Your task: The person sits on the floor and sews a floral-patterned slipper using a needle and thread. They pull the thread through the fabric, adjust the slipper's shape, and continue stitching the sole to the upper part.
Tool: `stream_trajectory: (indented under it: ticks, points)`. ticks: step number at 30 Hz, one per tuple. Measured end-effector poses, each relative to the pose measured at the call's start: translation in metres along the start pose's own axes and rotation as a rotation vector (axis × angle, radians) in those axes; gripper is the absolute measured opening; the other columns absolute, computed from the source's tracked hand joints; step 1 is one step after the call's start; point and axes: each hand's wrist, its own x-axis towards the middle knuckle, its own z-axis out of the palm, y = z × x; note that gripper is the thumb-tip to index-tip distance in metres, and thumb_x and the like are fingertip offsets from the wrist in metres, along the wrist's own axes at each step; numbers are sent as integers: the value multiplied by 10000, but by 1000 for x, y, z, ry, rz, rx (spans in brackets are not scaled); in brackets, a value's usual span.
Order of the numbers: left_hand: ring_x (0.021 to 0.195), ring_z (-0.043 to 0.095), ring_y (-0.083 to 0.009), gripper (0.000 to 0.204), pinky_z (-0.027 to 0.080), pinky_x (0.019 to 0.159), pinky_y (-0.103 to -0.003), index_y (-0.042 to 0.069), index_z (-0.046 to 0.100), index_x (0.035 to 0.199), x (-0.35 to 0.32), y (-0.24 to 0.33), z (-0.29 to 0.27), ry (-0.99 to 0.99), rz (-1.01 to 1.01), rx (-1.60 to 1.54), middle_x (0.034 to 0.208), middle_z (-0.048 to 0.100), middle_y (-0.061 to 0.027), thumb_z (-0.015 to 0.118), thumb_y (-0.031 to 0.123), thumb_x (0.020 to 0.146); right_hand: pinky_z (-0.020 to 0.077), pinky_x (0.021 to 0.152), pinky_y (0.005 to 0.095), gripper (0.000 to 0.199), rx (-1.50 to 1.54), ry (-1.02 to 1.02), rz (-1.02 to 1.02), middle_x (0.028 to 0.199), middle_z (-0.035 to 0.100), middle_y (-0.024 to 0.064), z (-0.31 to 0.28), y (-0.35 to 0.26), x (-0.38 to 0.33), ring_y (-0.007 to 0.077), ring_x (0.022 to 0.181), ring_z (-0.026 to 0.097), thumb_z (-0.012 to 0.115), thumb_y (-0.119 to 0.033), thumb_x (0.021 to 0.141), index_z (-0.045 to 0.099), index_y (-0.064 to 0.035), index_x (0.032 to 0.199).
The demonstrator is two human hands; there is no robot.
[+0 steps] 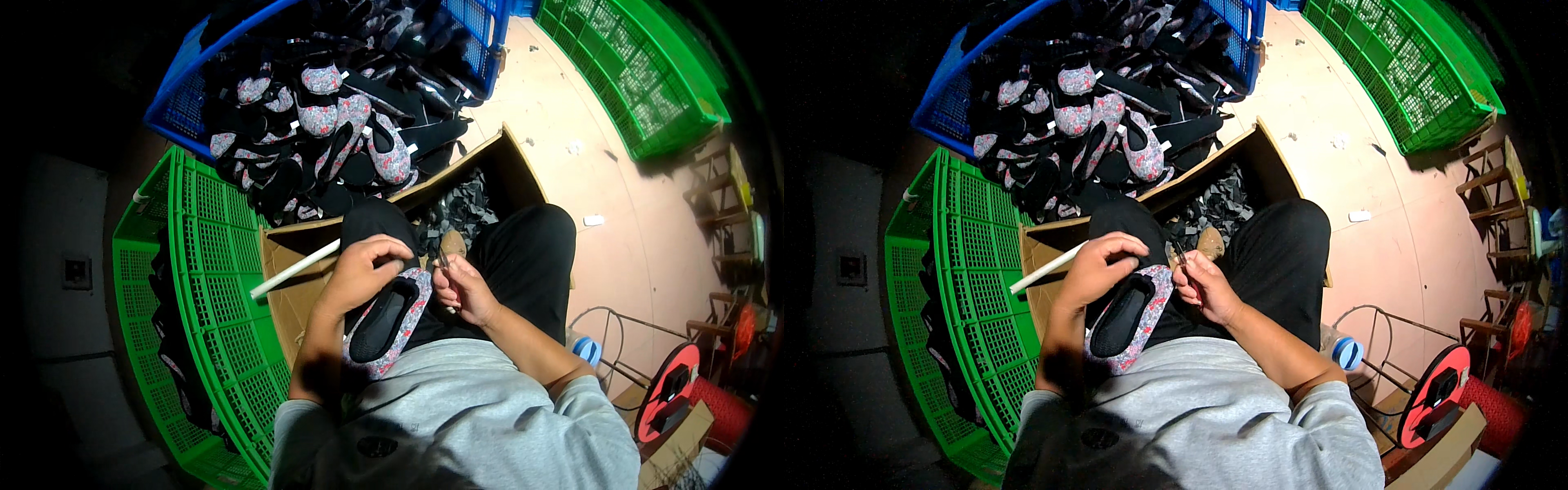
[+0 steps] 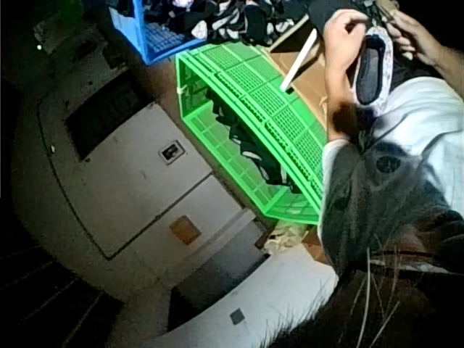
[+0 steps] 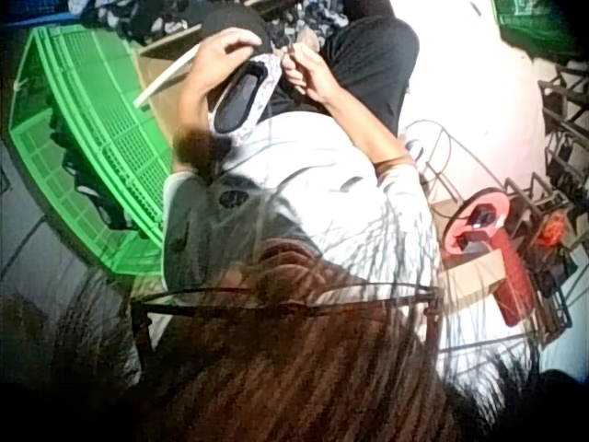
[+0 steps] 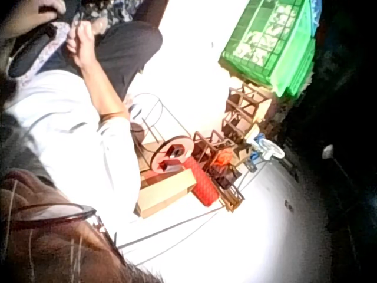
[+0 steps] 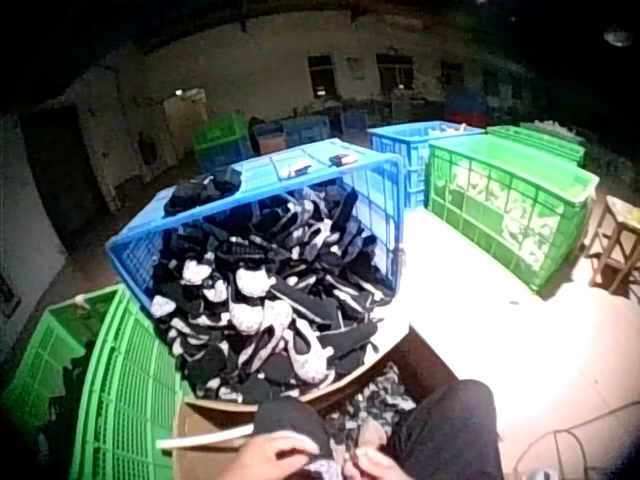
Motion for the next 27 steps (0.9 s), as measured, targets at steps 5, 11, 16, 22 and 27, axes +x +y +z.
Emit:
stream_trajectory:
  ticks: [5, 11, 16, 22, 27]
  points:
    - [999, 585, -285, 227, 459, 905, -359, 55, 667, 955, -7, 11, 6, -178, 271, 357, 996, 630, -89, 667, 68, 728, 325, 461, 186, 199, -3, -9, -13, 794, 481, 25, -1, 2, 0, 67, 565, 395, 514, -310, 1004, 439, -132, 1052]
    - [898, 609, -277, 139, 490, 803, -370, 57, 682, 855, -12, 3, 13, -31, 318, 448, 908, 648, -63, 666, 59, 717, 338, 473, 190, 241, -141, 15, -49, 800, 488, 23, 2, 5, -2, 67, 578, 405, 538, -334, 993, 444, -126, 1071]
    - [830, 635, -286, 174, 503, 773, -353, 24, 680, 847, -23, 1, 20, 206, 258, 366, 841, 660, -112, 656, 3, 676, 391, 599, 199, 281, -405, -36, -121, 882, 519, 6, 18, 9, -11, 53, 703, 451, 564, -294, 989, 447, -84, 1136]
    - [812, 645, -268, 160, 505, 758, -325, 5, 664, 829, -24, -12, 32, 372, 235, 317, 835, 656, -123, 641, -34, 676, 379, 657, 197, 270, -663, -120, -278, 901, 509, -8, 20, 31, -10, 47, 746, 421, 559, -217, 989, 434, -58, 1168]
    - [788, 634, -292, 123, 509, 717, -356, 25, 655, 797, -24, -13, 37, 444, 220, 301, 819, 653, -108, 657, 10, 674, 410, 703, 215, 272, -664, -87, -324, 916, 520, -3, 27, 34, -10, 56, 784, 453, 557, -219, 990, 440, -48, 1166]
